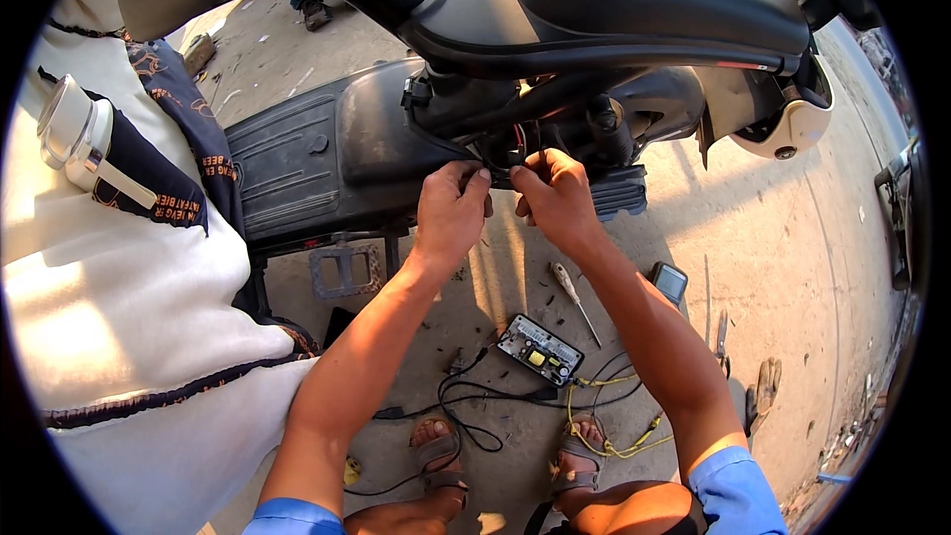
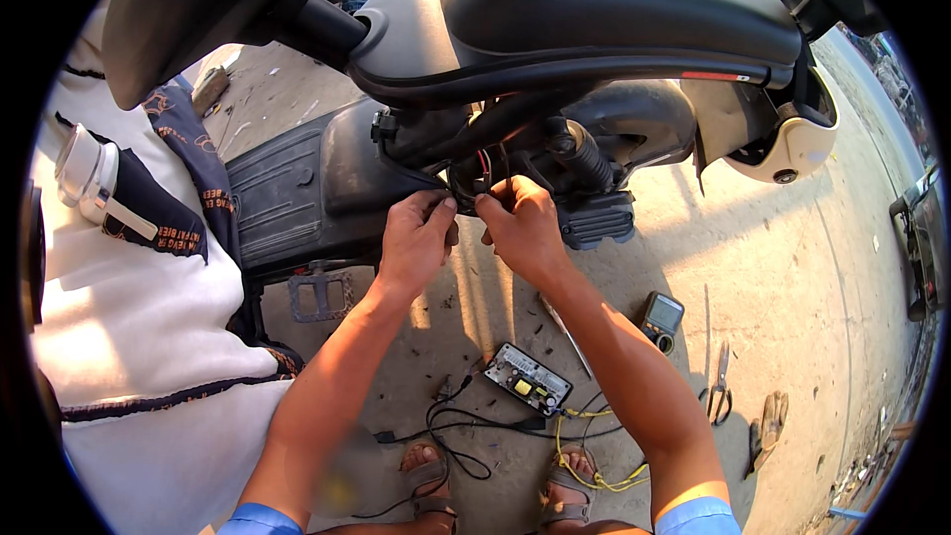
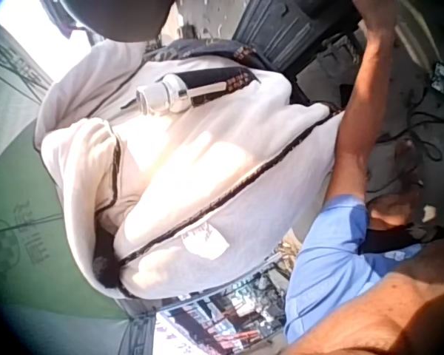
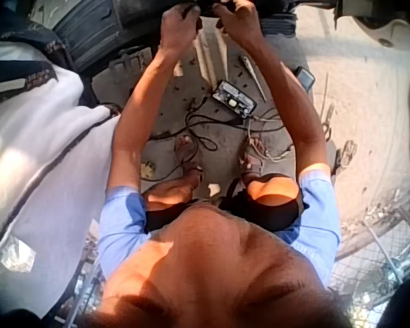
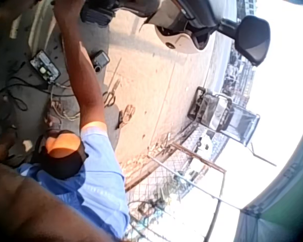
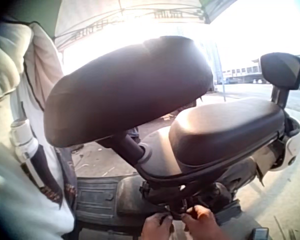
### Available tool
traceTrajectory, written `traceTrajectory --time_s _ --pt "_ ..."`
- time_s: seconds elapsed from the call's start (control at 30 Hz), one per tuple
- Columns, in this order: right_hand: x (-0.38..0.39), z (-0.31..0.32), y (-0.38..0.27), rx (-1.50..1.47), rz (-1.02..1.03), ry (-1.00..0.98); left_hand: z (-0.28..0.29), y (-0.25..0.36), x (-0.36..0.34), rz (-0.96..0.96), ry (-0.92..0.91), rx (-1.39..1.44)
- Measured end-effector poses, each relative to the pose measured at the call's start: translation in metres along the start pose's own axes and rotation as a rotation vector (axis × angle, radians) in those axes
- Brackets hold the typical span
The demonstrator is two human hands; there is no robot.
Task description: The person repairs wiring on a motorcycle by stripping wire insulation, twisting exposed conductors, and securing connections with electrical tape. The person uses pliers to strip the wires and wraps the taped connections around the motorcycle's frame.
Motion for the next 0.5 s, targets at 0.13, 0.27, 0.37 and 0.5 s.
traceTrajectory --time_s 0.13,0.27,0.37,0.5 --pt "0.000 -0.001 -0.001 0.012 0.017 -0.021 -0.003 -0.002 -0.002 0.130 -0.014 0.147" --pt "-0.001 -0.003 -0.001 0.024 0.049 -0.058 -0.005 -0.003 -0.005 0.103 -0.008 0.091" --pt "0.000 -0.004 -0.004 0.068 0.074 -0.072 -0.002 -0.007 -0.012 0.038 0.012 0.021" --pt "-0.001 -0.003 -0.004 0.122 0.131 -0.063 -0.001 -0.003 -0.013 -0.080 0.049 -0.094"
Point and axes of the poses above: each hand's wrist, its own x-axis away from the middle knuckle, its own z-axis out of the back of the hand, y = z × x, the point moved 8 cm from there along -x, towards the middle knuckle, and after that the axes turned 15 degrees about y, right-handed, at the moved point
